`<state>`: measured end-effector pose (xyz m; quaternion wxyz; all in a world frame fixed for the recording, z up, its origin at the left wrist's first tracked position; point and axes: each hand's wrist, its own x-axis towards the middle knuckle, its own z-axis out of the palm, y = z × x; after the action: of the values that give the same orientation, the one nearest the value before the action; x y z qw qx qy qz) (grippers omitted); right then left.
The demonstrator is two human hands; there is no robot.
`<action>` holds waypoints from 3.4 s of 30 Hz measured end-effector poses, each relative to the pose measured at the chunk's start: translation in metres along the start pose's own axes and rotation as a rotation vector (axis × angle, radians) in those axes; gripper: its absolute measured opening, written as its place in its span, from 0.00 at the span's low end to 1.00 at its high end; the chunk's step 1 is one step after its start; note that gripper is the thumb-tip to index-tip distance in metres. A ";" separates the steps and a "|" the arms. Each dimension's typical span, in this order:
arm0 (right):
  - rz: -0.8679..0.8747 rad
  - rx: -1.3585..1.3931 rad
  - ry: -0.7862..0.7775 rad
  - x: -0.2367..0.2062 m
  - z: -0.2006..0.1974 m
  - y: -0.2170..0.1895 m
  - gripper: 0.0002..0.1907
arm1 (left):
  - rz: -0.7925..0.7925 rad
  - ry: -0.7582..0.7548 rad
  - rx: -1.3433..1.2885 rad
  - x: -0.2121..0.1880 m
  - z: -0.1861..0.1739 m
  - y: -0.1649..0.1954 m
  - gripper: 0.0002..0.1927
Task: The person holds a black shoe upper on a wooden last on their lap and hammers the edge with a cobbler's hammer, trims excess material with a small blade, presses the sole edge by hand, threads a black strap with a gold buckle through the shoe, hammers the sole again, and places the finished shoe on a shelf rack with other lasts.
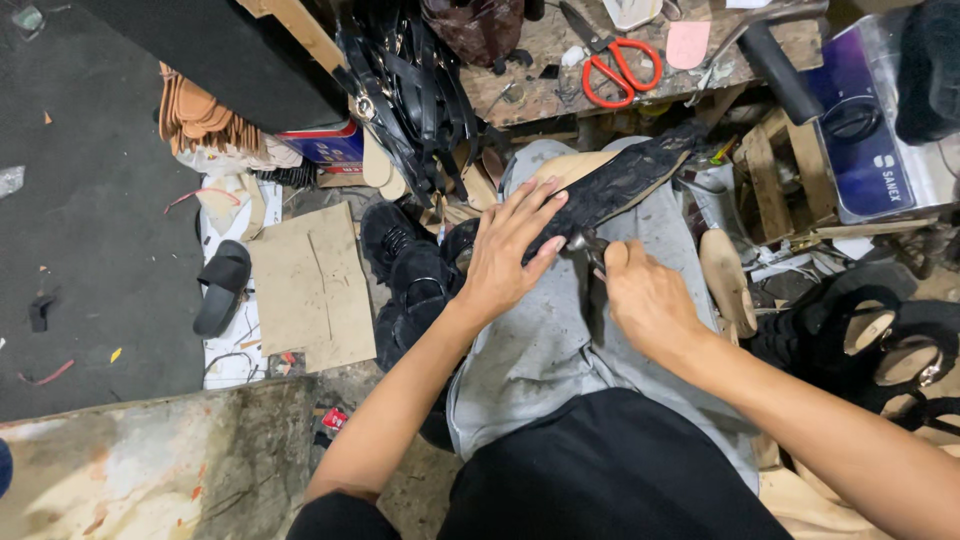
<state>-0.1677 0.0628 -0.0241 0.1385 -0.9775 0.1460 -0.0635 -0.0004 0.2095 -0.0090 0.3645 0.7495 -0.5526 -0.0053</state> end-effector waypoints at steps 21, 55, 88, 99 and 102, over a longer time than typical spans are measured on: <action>-0.096 -0.239 0.108 0.002 -0.011 0.013 0.09 | -0.037 -0.097 0.271 0.026 0.015 0.011 0.31; -0.048 -0.366 0.096 0.015 -0.026 0.039 0.05 | -0.085 -0.251 0.392 0.062 0.034 0.009 0.34; 0.134 0.025 -0.093 0.024 -0.044 0.086 0.11 | -0.045 -0.249 -0.019 0.115 0.040 0.024 0.22; 0.078 0.853 -0.715 -0.023 -0.077 0.091 0.23 | -0.142 -0.401 0.021 0.121 0.058 0.019 0.21; 0.307 0.958 -0.105 0.018 -0.090 0.140 0.12 | -0.012 -0.361 0.050 0.124 0.065 0.020 0.21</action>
<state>-0.2025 -0.0937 0.0227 0.5863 -0.7734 0.2351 -0.0529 0.0048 0.0692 0.0032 0.2408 0.7485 -0.6044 -0.1281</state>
